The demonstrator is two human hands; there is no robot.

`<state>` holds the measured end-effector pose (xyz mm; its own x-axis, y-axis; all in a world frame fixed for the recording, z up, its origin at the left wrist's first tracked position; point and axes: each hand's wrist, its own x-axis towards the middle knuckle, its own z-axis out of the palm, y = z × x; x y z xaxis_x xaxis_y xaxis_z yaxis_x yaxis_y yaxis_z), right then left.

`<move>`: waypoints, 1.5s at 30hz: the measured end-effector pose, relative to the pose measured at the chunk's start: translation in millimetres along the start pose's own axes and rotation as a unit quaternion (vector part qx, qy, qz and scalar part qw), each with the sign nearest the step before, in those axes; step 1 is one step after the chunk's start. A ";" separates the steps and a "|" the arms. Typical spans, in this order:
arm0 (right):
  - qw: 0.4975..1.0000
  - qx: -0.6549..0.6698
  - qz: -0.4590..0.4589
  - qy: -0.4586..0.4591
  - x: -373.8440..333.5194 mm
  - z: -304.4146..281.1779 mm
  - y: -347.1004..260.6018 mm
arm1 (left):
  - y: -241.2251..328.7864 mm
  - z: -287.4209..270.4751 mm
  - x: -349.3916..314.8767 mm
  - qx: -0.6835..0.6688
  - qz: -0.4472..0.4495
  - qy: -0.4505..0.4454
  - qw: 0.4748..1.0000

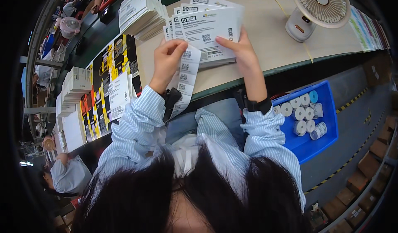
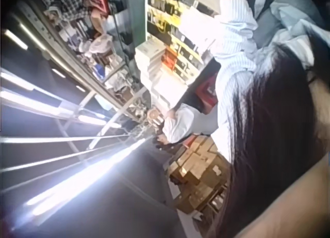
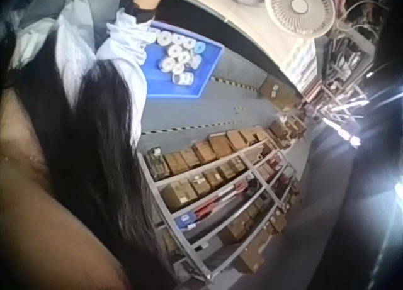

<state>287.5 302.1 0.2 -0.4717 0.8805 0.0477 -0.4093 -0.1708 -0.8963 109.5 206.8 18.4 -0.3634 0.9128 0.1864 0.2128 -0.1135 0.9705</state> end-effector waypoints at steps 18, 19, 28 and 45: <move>0.963 -0.176 -0.165 -0.119 -23.7 10.9 18.7 | -4.4 -25.2 -33.4 -0.028 0.109 -0.152 0.982; 0.972 -0.126 -0.152 -0.130 -24.8 11.6 19.0 | -5.5 -24.5 -33.6 0.006 0.111 -0.137 0.984; 0.982 -0.146 -0.106 -0.063 -37.3 24.5 32.3 | -7.0 -12.5 -36.3 -0.047 -0.026 -0.097 0.994; 0.984 -0.141 -0.035 -0.107 -33.2 19.1 28.3 | 42.3 -47.5 -30.3 0.281 0.238 -0.066 0.927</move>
<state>276.6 259.6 -18.4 -0.6160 0.7674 0.1780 -0.2280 0.0426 -0.9727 86.5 155.7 61.1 -0.0002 0.8558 0.5173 0.7733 -0.3279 0.5426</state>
